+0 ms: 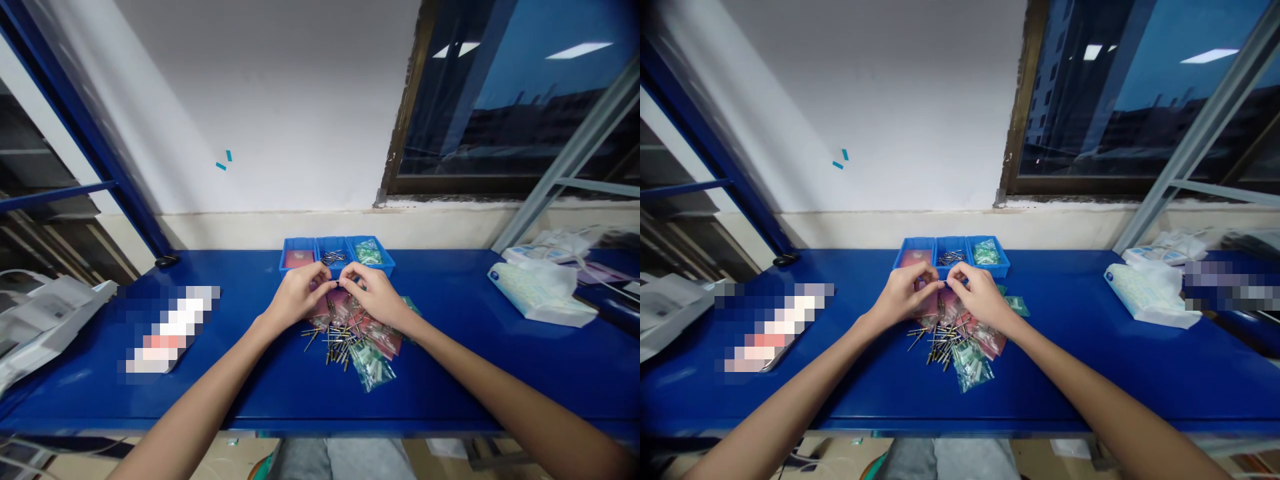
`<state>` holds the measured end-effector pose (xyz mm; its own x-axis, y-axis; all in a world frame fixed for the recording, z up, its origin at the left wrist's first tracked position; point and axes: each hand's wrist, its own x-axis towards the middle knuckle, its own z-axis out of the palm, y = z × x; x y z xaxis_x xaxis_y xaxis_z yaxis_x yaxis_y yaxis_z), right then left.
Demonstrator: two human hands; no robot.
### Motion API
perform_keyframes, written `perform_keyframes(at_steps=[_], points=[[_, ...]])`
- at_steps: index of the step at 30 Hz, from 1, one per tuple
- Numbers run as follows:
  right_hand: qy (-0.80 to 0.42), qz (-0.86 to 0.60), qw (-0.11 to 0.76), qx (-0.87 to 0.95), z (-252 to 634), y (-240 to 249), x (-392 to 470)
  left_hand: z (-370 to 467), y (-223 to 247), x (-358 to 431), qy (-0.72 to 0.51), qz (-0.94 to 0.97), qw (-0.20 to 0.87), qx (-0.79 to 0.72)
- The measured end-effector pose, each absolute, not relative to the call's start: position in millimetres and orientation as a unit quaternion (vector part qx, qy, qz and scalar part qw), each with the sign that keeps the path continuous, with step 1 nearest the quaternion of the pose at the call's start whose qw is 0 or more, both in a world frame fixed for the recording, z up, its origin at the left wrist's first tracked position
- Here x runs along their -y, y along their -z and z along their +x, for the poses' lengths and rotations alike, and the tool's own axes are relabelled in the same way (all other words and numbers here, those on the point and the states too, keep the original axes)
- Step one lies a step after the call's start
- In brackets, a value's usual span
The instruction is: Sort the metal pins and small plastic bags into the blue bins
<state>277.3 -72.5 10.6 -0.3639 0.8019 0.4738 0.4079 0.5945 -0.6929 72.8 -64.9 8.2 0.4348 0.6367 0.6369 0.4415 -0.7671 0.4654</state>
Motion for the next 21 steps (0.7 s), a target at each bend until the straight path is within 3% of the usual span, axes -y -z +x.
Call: perform_keyframes(at_steps=[5, 12, 21], points=[[-0.241, -0.371, 0.423, 0.79, 276, -9, 74, 75, -2, 67, -0.372, 0.862, 0.105, -0.329], [-0.22, -0.402, 0.449, 0.767, 275, -4, 69, 77, 9, 62, -0.444, 0.831, 0.044, -0.332], [-0.167, -0.381, 0.41, 0.812, 270, 0, 74, 84, 4, 71, -0.46, 0.815, 0.121, -0.332]])
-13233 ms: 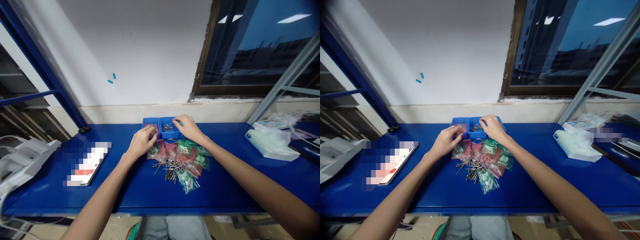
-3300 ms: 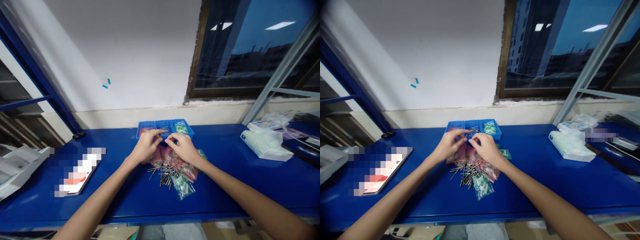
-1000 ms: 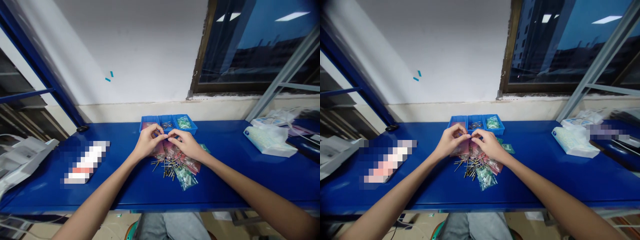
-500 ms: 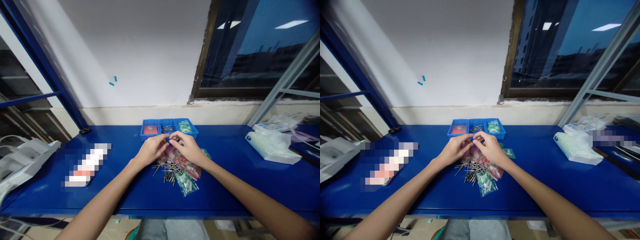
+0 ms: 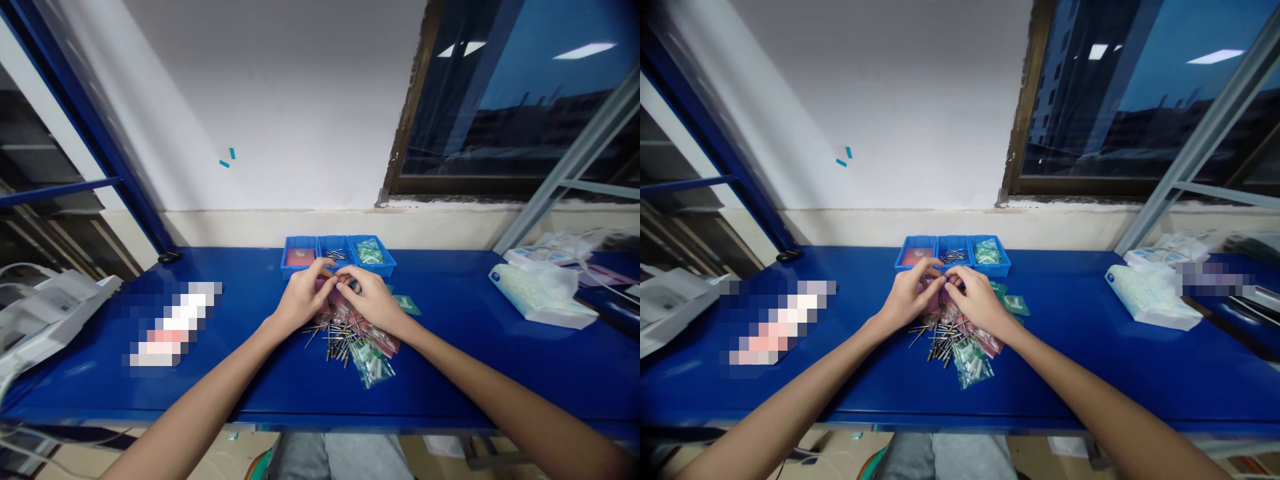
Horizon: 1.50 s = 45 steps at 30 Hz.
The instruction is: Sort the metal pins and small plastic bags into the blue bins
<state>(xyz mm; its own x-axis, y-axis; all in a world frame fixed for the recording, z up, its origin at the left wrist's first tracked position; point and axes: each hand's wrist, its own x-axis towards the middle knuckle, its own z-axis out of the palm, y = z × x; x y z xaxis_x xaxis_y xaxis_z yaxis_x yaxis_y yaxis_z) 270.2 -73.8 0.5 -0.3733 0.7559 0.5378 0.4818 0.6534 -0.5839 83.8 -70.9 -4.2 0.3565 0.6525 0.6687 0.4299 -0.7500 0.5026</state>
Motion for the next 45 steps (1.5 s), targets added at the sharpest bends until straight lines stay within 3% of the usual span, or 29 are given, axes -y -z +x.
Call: perform_keyframes(at_steps=[12, 18, 25, 36, 45], points=[[-0.162, -0.399, 0.416, 0.801, 274, -7, 73, 83, 1, 70, -0.441, 0.819, 0.119, -0.346], [-0.195, -0.398, 0.432, 0.786, 273, -11, 76, 82, 0, 69, -0.422, 0.821, 0.175, -0.342], [-0.171, -0.41, 0.412, 0.796, 273, -7, 75, 80, 0, 66, -0.416, 0.828, 0.126, -0.354], [-0.128, -0.395, 0.363, 0.834, 272, -5, 77, 82, 0, 67, -0.467, 0.797, 0.161, -0.347], [-0.169, -0.388, 0.391, 0.817, 273, -8, 74, 83, 0, 68, -0.497, 0.756, 0.249, -0.346]])
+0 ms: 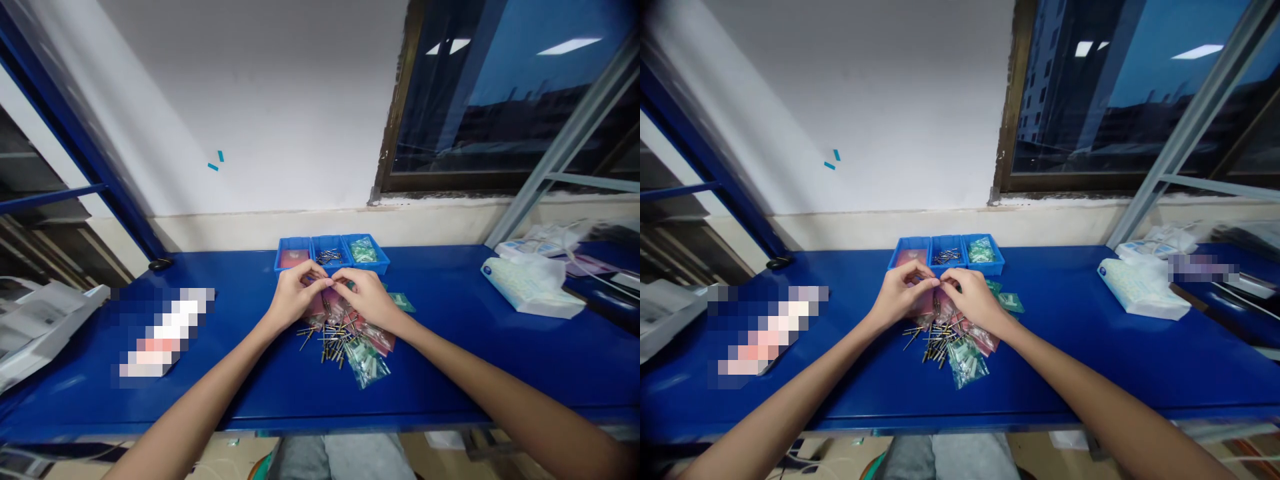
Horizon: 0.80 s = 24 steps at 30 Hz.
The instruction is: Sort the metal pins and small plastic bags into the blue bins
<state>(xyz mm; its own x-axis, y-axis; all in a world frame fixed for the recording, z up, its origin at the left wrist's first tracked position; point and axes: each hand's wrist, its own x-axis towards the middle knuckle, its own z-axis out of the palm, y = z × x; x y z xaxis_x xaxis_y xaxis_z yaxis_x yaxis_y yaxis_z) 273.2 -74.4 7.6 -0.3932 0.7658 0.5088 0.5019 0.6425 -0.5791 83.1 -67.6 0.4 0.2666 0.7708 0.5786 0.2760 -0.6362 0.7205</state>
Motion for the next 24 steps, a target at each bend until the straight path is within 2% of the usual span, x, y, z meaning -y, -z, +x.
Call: perform_keyframes(at_steps=[9, 15, 20, 24], points=[[-0.184, -0.402, 0.421, 0.792, 276.9, -12.1, 73.3, 80.0, -0.2, 65.9, -0.455, 0.792, 0.169, -0.37], [-0.213, -0.399, 0.434, 0.779, 274.9, -12.5, 73.5, 81.1, 2.1, 67.1, -0.419, 0.808, 0.201, -0.362], [-0.192, -0.409, 0.41, 0.792, 274.0, -12.2, 74.9, 81.6, 1.3, 63.4, -0.457, 0.774, 0.228, -0.374], [-0.185, -0.403, 0.386, 0.809, 271.5, -11.9, 78.8, 82.1, 2.2, 58.4, -0.49, 0.726, 0.337, -0.347]])
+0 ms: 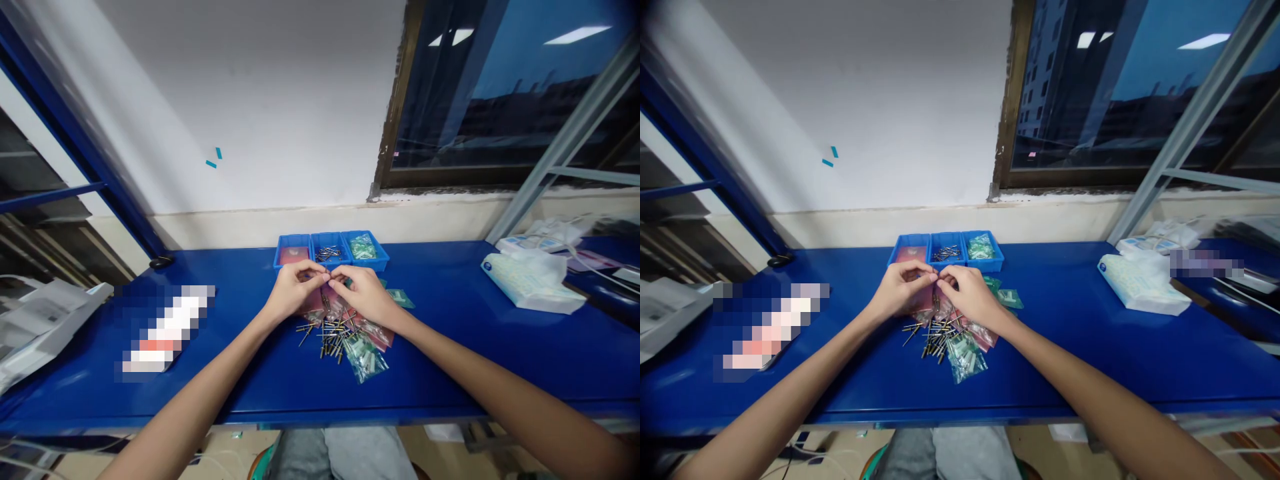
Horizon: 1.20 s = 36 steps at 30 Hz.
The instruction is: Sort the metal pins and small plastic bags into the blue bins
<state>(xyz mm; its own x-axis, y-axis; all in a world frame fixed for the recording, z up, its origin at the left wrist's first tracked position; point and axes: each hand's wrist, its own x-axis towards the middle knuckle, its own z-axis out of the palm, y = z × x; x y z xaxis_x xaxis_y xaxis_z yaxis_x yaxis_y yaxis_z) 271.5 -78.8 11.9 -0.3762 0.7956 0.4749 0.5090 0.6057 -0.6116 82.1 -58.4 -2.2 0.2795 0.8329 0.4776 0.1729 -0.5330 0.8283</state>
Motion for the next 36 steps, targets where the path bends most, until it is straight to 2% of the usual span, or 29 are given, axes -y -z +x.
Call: perform_keyframes(at_steps=[3, 6, 8, 13, 17, 21, 25, 29, 33, 36], points=[[-0.194, -0.402, 0.379, 0.811, 271, -12, 80, 84, 4, 58, -0.495, 0.694, 0.409, -0.325], [-0.203, -0.403, 0.382, 0.806, 271, -12, 79, 85, 3, 60, -0.492, 0.698, 0.402, -0.33], [-0.199, -0.404, 0.387, 0.805, 272, -11, 77, 85, 2, 62, -0.491, 0.718, 0.357, -0.341], [-0.145, -0.411, 0.398, 0.807, 273, -10, 76, 81, 1, 65, -0.461, 0.799, 0.134, -0.363], [-0.11, -0.411, 0.388, 0.818, 273, -9, 78, 80, 2, 67, -0.414, 0.837, 0.084, -0.348], [-0.105, -0.399, 0.386, 0.825, 272, -10, 80, 81, 1, 70, -0.393, 0.844, 0.096, -0.352], [-0.182, -0.405, 0.421, 0.791, 274, -13, 75, 82, -1, 71, -0.417, 0.826, 0.11, -0.362], [-0.237, -0.404, 0.412, 0.781, 277, -13, 72, 82, -1, 70, -0.459, 0.79, 0.193, -0.357], [-0.23, -0.399, 0.386, 0.8, 275, -12, 75, 83, -1, 66, -0.487, 0.749, 0.299, -0.335], [-0.175, -0.388, 0.379, 0.822, 272, -15, 72, 81, -3, 63, -0.488, 0.746, 0.301, -0.338]])
